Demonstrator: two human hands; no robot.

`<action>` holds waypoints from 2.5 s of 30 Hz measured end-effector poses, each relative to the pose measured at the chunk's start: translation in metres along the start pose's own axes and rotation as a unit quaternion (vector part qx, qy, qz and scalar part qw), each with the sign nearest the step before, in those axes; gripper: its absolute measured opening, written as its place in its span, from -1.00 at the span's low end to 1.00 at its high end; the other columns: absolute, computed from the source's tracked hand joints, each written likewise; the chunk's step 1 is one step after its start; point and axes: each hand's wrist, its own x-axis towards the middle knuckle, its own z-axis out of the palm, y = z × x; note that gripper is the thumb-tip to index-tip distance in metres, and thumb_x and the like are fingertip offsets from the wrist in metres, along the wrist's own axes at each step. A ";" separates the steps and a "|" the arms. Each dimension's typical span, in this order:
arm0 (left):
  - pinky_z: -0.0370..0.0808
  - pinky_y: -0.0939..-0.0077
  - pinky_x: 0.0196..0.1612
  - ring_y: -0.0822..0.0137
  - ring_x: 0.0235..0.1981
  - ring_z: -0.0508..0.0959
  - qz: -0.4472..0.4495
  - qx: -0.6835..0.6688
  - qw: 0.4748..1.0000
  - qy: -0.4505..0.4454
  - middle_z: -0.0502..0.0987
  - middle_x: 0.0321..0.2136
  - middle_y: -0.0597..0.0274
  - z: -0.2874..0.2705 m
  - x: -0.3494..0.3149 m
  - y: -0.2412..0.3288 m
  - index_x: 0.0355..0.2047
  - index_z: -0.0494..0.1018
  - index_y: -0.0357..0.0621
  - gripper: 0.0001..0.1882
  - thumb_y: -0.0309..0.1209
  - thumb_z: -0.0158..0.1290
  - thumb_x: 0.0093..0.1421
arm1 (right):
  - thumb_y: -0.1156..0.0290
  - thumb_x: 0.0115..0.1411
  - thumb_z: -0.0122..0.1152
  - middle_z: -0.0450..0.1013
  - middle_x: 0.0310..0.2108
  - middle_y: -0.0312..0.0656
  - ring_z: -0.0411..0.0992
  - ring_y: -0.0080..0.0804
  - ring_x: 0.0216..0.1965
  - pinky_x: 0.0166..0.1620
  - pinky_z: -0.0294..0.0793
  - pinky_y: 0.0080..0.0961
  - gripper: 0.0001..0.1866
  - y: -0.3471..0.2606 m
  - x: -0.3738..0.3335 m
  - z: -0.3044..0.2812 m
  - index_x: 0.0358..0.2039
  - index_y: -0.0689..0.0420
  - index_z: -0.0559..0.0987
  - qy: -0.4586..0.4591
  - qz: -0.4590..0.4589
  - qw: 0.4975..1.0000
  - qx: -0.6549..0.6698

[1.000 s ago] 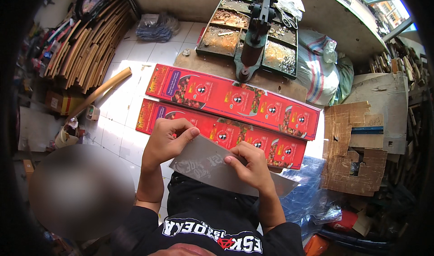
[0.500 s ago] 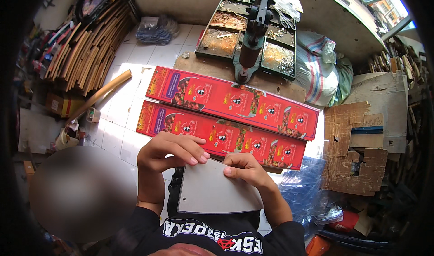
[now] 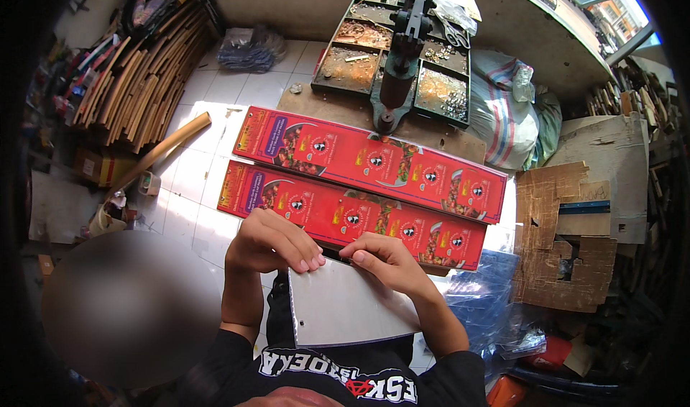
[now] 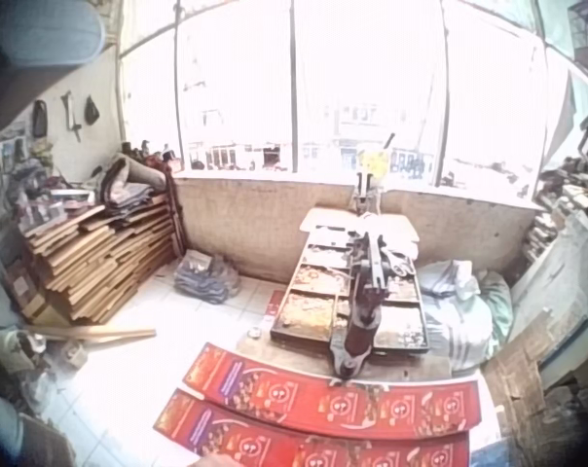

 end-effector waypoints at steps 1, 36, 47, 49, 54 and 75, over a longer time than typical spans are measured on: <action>0.64 0.26 -0.14 0.11 -0.29 0.68 -0.008 0.003 1.000 0.013 0.64 -0.40 -0.02 -0.001 -0.001 -0.001 -0.42 0.59 -0.33 -0.90 -0.62 0.26 0.01 | 0.33 0.35 0.07 0.46 -0.33 -0.27 0.42 -0.57 -0.21 -0.18 0.41 -0.60 -0.71 -0.004 -0.002 -0.006 -0.11 0.29 0.58 0.006 -0.020 0.998 -0.059; 0.55 0.59 -0.25 0.44 -0.37 0.61 -0.124 -0.018 0.912 0.390 0.64 -0.36 0.07 0.008 -0.010 -0.024 -0.22 0.54 -0.45 -0.80 -0.52 0.06 0.23 | 0.70 0.11 0.23 0.40 -0.25 -0.27 0.38 -0.72 -0.49 -0.40 0.35 -0.77 -0.69 -0.019 -0.027 0.000 -0.10 0.31 0.56 0.314 -0.060 0.947 -0.024; 0.43 0.70 -0.35 0.59 -0.46 0.50 -0.062 0.016 0.894 0.444 0.60 -0.48 0.23 0.011 -0.013 -0.024 -0.34 0.54 -0.39 -0.88 -0.54 0.07 0.20 | 0.62 0.21 0.18 0.45 -0.22 -0.19 0.44 -0.48 -0.20 -0.11 0.43 -0.59 -0.76 -0.033 -0.019 -0.004 -0.09 0.30 0.57 0.409 -0.209 0.863 -0.210; 0.43 0.71 -0.35 0.60 -0.47 0.50 -0.065 0.016 0.892 0.446 0.60 -0.48 0.23 0.013 -0.012 -0.023 -0.33 0.55 -0.39 -0.87 -0.53 0.08 0.20 | 0.68 0.20 0.17 0.45 -0.22 -0.16 0.46 -0.49 -0.23 -0.16 0.49 -0.60 -0.76 -0.033 -0.015 -0.001 -0.09 0.31 0.58 0.411 -0.228 0.868 -0.159; 0.42 0.76 -0.42 0.60 -0.48 0.52 -0.103 0.023 0.889 0.445 0.61 -0.47 0.22 0.014 -0.013 -0.022 -0.32 0.55 -0.38 -0.84 -0.47 0.13 0.22 | 0.72 0.16 0.19 0.46 -0.22 -0.13 0.49 -0.51 -0.28 -0.26 0.55 -0.63 -0.76 -0.036 -0.008 0.011 -0.13 0.32 0.58 0.343 -0.233 0.898 -0.147; 0.61 0.55 -0.22 0.39 -0.32 0.64 -0.003 -0.102 0.904 0.415 0.64 -0.36 0.08 0.026 -0.005 -0.026 -0.24 0.50 -0.35 -0.74 -0.47 0.28 0.12 | 0.70 -0.01 0.32 0.58 -0.33 -0.10 0.61 -0.27 -0.34 -0.33 0.59 -0.48 -0.76 -0.073 0.044 0.053 -0.28 0.19 0.65 0.216 -0.345 0.861 -0.304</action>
